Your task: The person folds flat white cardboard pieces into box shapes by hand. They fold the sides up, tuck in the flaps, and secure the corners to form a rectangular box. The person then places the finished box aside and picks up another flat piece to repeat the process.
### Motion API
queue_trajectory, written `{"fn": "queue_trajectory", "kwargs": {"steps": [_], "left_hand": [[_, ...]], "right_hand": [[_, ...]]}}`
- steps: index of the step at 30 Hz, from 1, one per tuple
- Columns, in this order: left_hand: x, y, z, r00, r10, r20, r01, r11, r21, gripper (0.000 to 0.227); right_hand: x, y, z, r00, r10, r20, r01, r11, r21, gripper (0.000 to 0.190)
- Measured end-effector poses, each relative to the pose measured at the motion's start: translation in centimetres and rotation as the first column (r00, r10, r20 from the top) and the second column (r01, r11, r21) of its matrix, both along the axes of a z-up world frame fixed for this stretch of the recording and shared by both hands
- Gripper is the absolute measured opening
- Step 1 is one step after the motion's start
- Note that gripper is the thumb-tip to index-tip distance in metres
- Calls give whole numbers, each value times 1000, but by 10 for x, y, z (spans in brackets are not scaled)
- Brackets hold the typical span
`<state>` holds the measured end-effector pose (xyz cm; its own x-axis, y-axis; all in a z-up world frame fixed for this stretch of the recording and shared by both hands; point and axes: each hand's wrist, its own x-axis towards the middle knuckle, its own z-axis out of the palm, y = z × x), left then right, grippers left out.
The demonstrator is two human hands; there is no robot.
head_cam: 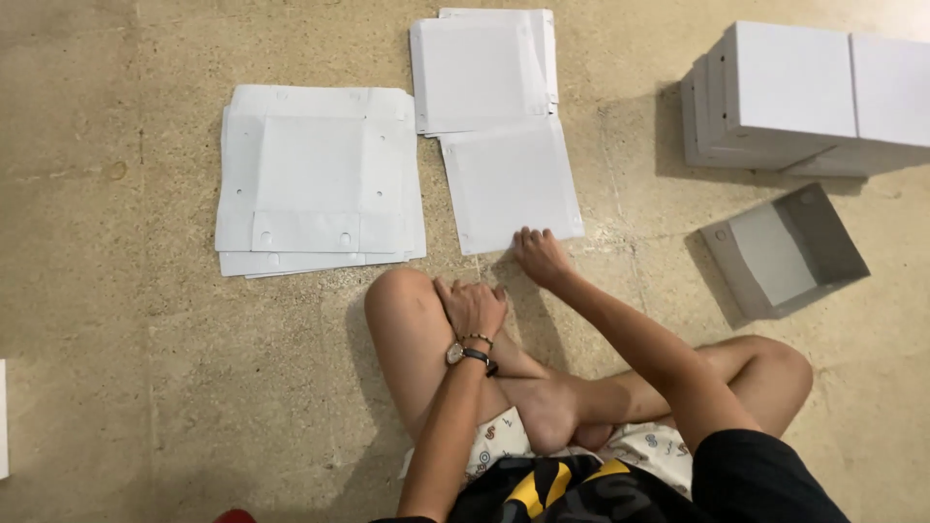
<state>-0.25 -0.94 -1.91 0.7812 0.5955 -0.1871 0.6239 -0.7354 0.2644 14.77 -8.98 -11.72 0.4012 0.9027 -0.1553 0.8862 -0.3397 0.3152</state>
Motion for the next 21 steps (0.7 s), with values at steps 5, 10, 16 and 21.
{"fn": "queue_trajectory", "kwargs": {"steps": [5,10,16,21], "left_hand": [[-9,0,-3,1000,-24,14,23,997,69,40],[-19,-7,14,998,-29,54,23,995,95,35],[-21,-7,-14,995,-94,38,85,977,194,32],[-23,0,-29,992,-116,42,97,945,312,42]], "right_hand": [[-79,-80,39,954,-235,-186,239,971,1,31],[-119,-131,58,636,-510,-580,597,801,-49,57],[-108,-137,61,613,-551,-566,769,581,266,44],[-105,-126,70,554,-633,-541,713,696,-85,69]]}}
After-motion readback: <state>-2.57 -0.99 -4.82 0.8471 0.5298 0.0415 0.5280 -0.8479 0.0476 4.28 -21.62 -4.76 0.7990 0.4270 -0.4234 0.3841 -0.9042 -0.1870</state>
